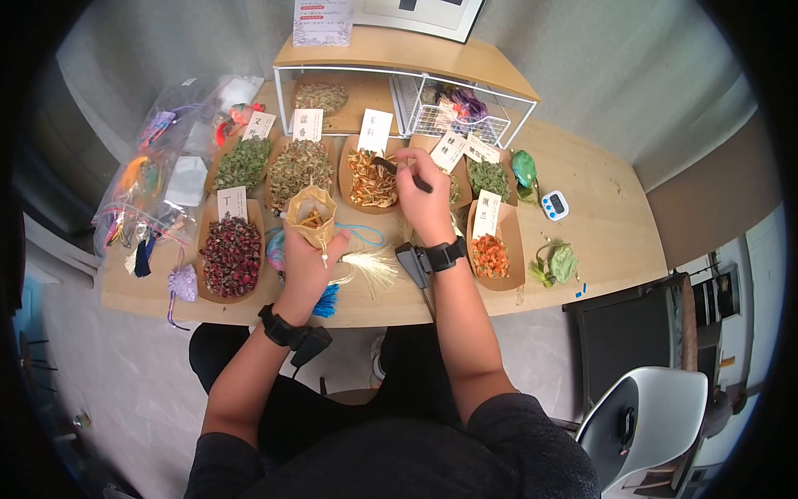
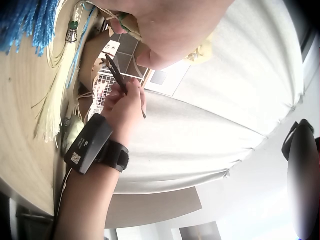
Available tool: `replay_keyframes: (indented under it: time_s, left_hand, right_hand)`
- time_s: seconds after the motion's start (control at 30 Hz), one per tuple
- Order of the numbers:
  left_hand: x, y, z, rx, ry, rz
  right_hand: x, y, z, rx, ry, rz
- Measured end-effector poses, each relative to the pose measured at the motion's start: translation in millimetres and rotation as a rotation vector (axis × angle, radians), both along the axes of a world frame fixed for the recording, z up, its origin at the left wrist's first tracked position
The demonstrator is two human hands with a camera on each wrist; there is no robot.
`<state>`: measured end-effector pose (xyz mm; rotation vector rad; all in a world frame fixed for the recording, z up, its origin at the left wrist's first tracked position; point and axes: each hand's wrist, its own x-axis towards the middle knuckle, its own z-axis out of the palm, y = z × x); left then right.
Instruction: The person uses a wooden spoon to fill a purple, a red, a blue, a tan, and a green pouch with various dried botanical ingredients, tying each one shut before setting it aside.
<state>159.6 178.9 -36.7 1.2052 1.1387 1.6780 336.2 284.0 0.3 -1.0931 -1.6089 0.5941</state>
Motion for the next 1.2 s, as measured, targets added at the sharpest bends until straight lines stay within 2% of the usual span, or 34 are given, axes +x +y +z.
replay_keyframes:
  time_s: [0.2,0.3,0.43,0.6,0.9,1.0,1.1,1.13,1.2]
  left_hand:
    - [1.8,2.3,-3.7,-0.011,-0.042,-0.061]
    - [1.1,2.5,-5.7,-0.039,-0.029,-0.091]
    - [0.1,3.3,-7.1,-0.047,0.089,-0.083]
    - [0.5,2.6,-5.5,-0.049,0.091,-0.08]
    - [2.0,4.7,-9.5,-0.012,0.023,-0.092]
    - [1.1,3.2,-8.4,-0.035,0.042,-0.102]
    - [1.7,1.7,-4.0,-0.036,-0.002,-0.106]
    - [2.4,1.4,-3.2,-0.028,-0.03,-0.107]
    - [1.6,0.8,-3.9,-0.033,-0.021,-0.086]
  right_hand:
    - [9.3,0.4,16.0,-0.22,0.334,0.068]
    - [14.6,-0.5,21.9,-0.318,0.563,0.203]
    - [15.7,-6.4,20.9,-0.414,0.79,0.491]
    - [10.1,-12.9,20.3,-0.471,0.742,0.618]
    - [4.0,-22.6,27.2,-0.531,0.446,0.598]
    - [7.9,-19.0,22.0,-0.426,0.493,0.572]
    - [10.4,-10.4,19.2,-0.294,0.723,0.457]
    - [9.8,-7.3,19.7,-0.267,0.752,0.361]
    - [11.9,-2.4,19.1,-0.3,0.599,0.11]
